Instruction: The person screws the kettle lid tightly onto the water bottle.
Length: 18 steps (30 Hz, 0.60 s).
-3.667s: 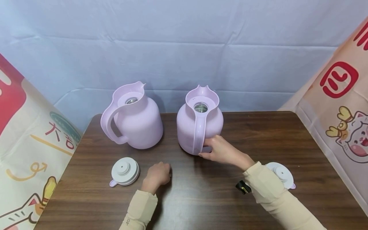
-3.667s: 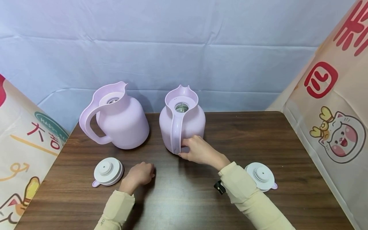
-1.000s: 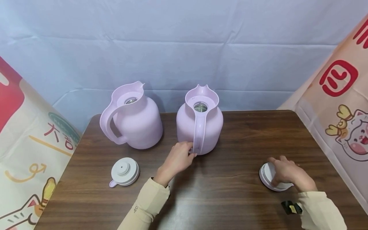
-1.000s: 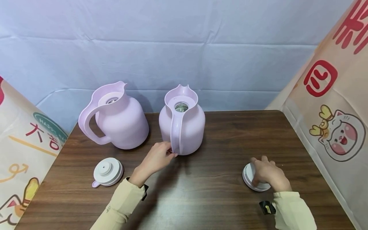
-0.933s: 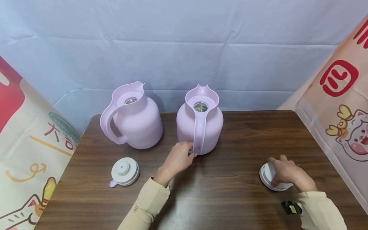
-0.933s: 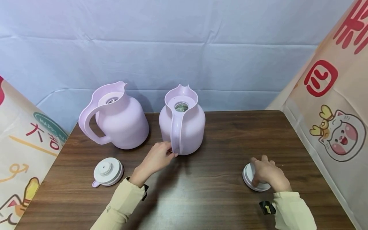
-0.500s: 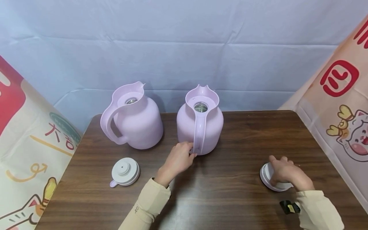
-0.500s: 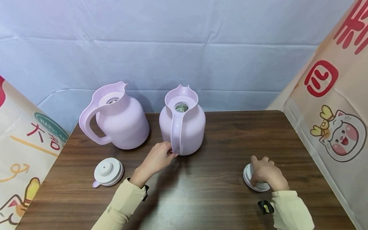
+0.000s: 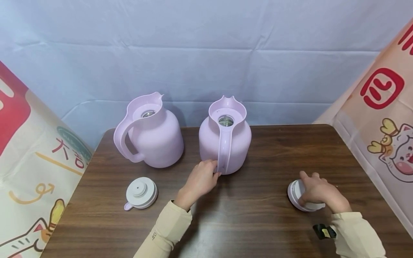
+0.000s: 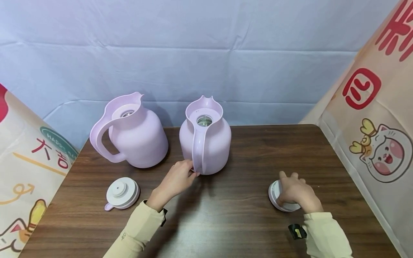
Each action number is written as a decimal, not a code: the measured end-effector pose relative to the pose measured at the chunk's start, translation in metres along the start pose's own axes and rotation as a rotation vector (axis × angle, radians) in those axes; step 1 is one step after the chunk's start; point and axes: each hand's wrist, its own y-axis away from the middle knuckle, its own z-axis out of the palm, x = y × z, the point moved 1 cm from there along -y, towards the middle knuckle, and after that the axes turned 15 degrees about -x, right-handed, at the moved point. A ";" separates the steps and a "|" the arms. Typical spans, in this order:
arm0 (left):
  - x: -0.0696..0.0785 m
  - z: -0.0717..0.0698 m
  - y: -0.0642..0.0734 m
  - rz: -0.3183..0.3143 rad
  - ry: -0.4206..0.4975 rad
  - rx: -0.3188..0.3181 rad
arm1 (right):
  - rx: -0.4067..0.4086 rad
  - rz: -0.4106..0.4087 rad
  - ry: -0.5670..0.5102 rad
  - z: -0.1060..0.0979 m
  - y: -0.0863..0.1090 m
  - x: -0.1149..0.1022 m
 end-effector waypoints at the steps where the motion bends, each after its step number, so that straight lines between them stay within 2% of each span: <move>1: 0.000 0.000 0.000 -0.001 0.001 -0.002 | 0.008 -0.004 -0.001 -0.001 0.000 -0.001; 6: 0.000 0.000 -0.001 0.004 -0.003 -0.001 | 0.046 -0.038 -0.018 -0.004 0.002 -0.005; 12: 0.000 -0.001 -0.001 0.007 -0.001 -0.008 | 0.113 -0.126 -0.044 -0.007 0.006 -0.010; 18: 0.000 -0.002 -0.001 -0.006 0.013 -0.031 | 0.152 -0.151 -0.037 -0.013 0.009 -0.019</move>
